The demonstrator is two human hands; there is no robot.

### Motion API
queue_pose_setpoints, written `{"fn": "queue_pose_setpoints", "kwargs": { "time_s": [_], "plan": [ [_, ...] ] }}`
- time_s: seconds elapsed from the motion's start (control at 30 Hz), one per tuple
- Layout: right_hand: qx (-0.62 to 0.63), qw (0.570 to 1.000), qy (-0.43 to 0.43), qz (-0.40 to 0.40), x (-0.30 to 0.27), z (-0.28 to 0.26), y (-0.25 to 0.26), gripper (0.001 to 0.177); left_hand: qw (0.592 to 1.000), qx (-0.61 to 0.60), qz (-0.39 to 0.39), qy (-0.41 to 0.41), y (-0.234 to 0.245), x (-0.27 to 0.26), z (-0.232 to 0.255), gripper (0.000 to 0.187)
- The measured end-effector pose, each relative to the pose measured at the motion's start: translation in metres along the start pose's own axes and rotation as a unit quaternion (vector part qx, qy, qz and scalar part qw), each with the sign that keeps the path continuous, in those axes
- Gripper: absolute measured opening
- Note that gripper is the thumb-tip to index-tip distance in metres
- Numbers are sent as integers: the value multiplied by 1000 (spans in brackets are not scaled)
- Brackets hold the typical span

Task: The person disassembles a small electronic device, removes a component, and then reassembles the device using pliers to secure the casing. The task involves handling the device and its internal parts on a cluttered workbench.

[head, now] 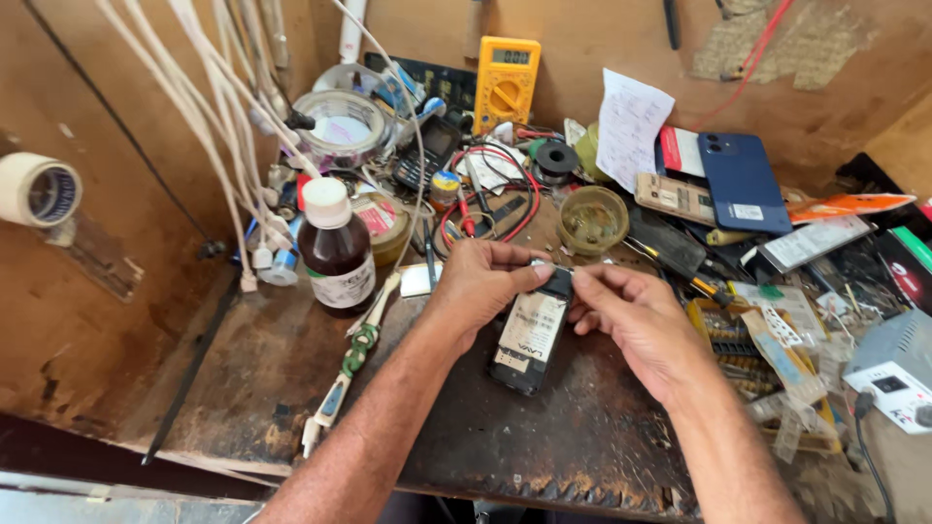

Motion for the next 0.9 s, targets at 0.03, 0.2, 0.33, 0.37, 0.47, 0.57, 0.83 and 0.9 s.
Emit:
{"fn": "queue_pose_setpoints", "kwargs": {
  "time_s": [0.03, 0.2, 0.33, 0.37, 0.47, 0.57, 0.83, 0.9],
  "plan": [
    [-13, 1000, 4, -1, 1, 1, 1, 26, 1000, 7, -2, 1, 0, 0, 1, 27],
    [-41, 999, 11, 8, 4, 2, -1, 20, 1000, 18, -9, -7, 0, -3, 3, 28],
    [-49, 998, 10, 29, 7, 5, -1, 18, 999, 30, -19, -4, -1, -3, 5, 29],
    [-50, 998, 8, 33, 7, 5, -1, 17, 999, 36, -23, -3, -1, -4, 7, 29],
    [-61, 997, 6, 41, 5, 3, -3, 18, 999, 36, -38, 5, -3, -8, 12, 30],
    [-62, 997, 4, 36, 2, 2, -5, 20, 999, 33, -42, 1, -3, -10, 12, 30],
    [-54, 998, 10, 5, -4, -1, -7, 23, 999, -2, -36, 19, -2, -10, 12, 27],
    [-60, 998, 10, 11, -3, 0, -9, 22, 999, -1, -32, 27, -2, -10, 11, 26]
  ]
}}
Point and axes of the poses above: each hand's wrist, its own x-axis towards the middle knuckle, its own y-axis out of the back of the hand, z = x × y, the point moved 1 cm from there along x, towards the middle knuckle, and after that the axes turned 6 degrees about -z, right-handed, at the moved point
